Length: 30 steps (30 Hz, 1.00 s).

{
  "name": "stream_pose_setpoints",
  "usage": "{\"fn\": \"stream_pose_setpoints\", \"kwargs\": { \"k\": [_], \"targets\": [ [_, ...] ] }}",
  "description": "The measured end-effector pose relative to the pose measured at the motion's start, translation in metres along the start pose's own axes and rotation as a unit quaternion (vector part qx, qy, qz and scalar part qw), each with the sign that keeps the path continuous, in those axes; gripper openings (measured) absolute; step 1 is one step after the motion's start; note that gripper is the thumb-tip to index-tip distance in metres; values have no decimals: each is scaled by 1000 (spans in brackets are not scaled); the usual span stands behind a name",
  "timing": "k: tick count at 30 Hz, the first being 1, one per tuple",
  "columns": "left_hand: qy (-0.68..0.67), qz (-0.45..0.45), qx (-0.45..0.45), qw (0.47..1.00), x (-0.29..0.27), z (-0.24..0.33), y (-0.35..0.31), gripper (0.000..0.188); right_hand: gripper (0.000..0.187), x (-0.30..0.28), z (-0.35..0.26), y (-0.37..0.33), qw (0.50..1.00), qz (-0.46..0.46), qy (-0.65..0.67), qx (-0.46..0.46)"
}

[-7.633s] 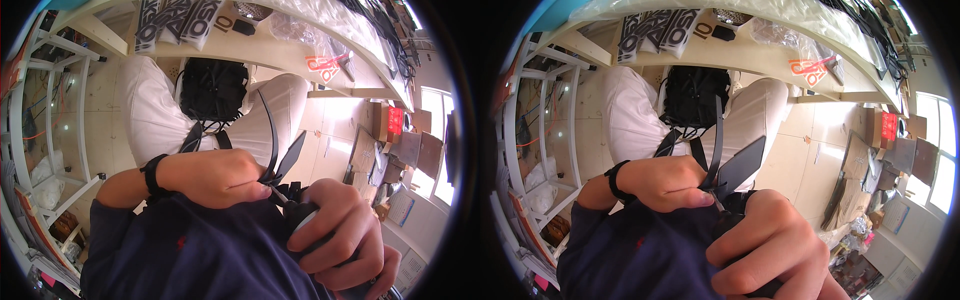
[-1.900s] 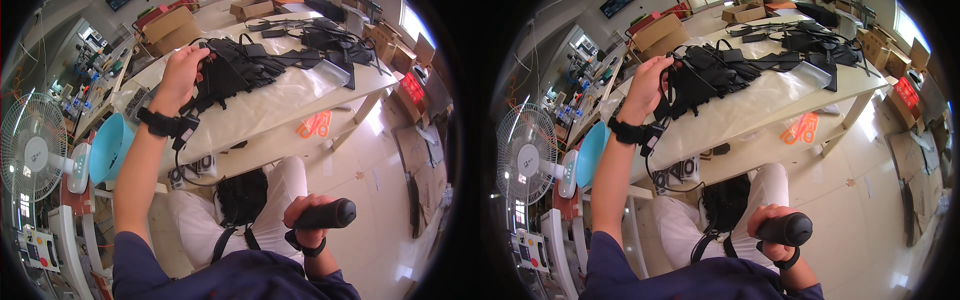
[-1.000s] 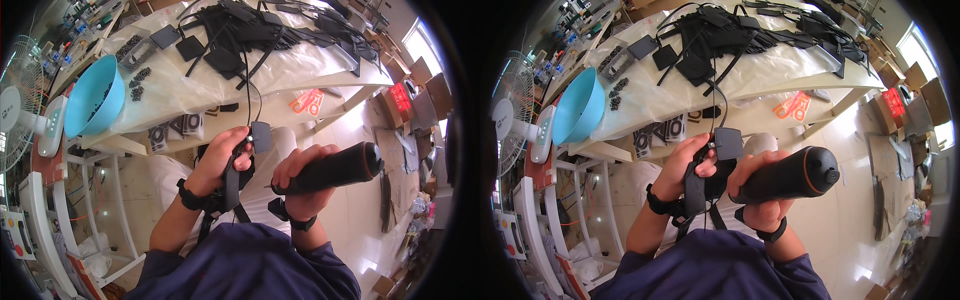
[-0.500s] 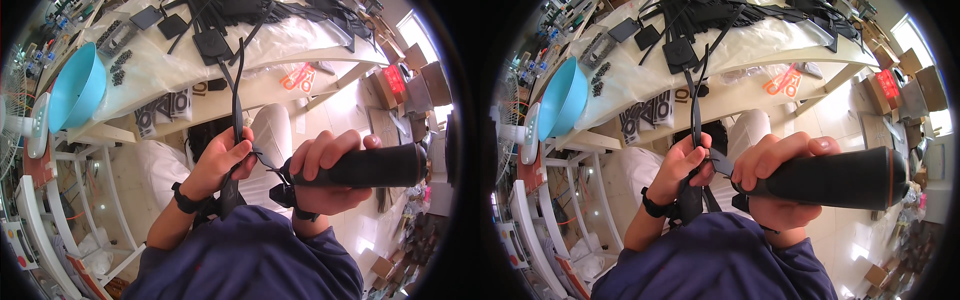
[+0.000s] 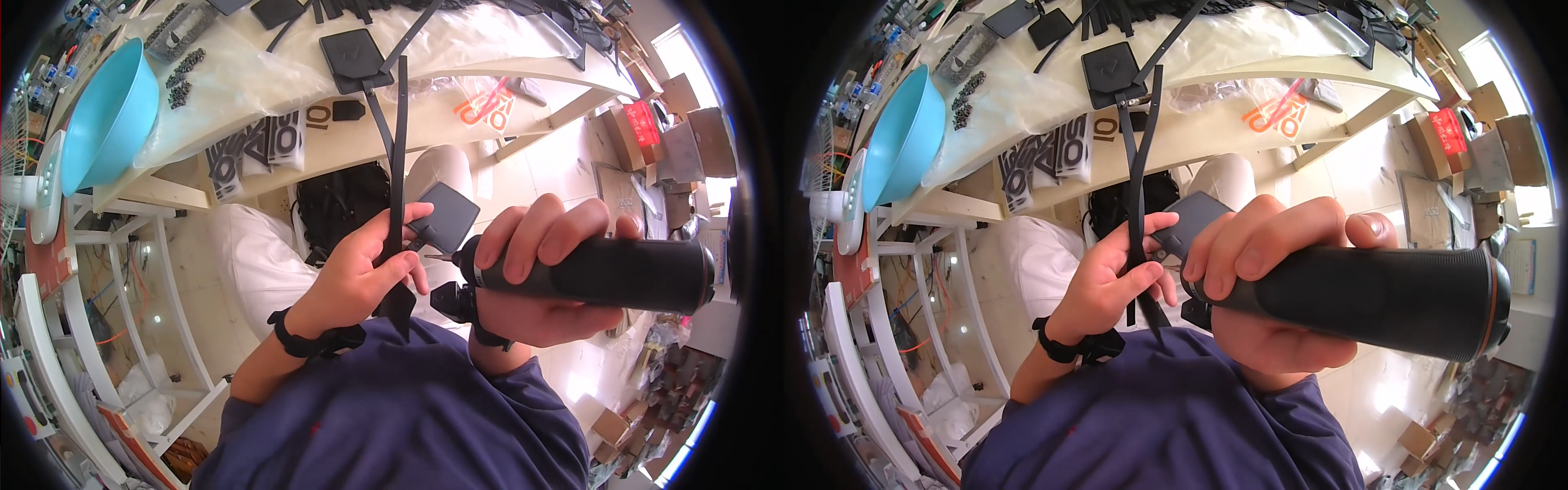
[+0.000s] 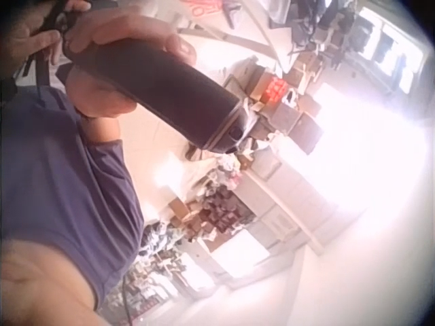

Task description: The person is assembling small electronic components and straps using an electric screwdriver at a workshop table.

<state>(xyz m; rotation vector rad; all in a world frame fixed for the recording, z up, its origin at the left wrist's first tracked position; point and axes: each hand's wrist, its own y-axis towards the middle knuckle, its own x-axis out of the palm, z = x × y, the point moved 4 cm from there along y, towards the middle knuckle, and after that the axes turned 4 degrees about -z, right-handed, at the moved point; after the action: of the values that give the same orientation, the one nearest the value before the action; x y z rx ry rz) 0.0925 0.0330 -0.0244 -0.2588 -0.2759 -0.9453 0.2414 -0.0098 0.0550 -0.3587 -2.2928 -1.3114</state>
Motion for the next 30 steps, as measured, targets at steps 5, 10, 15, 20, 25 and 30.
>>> {"fn": "stream_pose_setpoints", "kwargs": {
  "k": [5,10,15,20,25,30],
  "targets": [
    [54,40,8,998,6,3,-6,49,65,5,-2,1,994,-104,-31,-5],
    [88,77,18,993,8,8,-12,44,64,8,2,-5,993,-113,-34,2],
    [111,75,61,989,11,9,-13,44,64,14,-1,-12,994,-103,-36,-15],
    [134,93,67,984,13,8,-13,43,64,19,-2,-18,987,-136,-70,-43],
    [198,86,90,972,13,8,-15,44,36,35,-13,-24,967,-225,-77,-86],
    [198,80,93,973,12,7,-17,46,40,39,-16,-31,934,-329,-90,-102]
  ]
}}
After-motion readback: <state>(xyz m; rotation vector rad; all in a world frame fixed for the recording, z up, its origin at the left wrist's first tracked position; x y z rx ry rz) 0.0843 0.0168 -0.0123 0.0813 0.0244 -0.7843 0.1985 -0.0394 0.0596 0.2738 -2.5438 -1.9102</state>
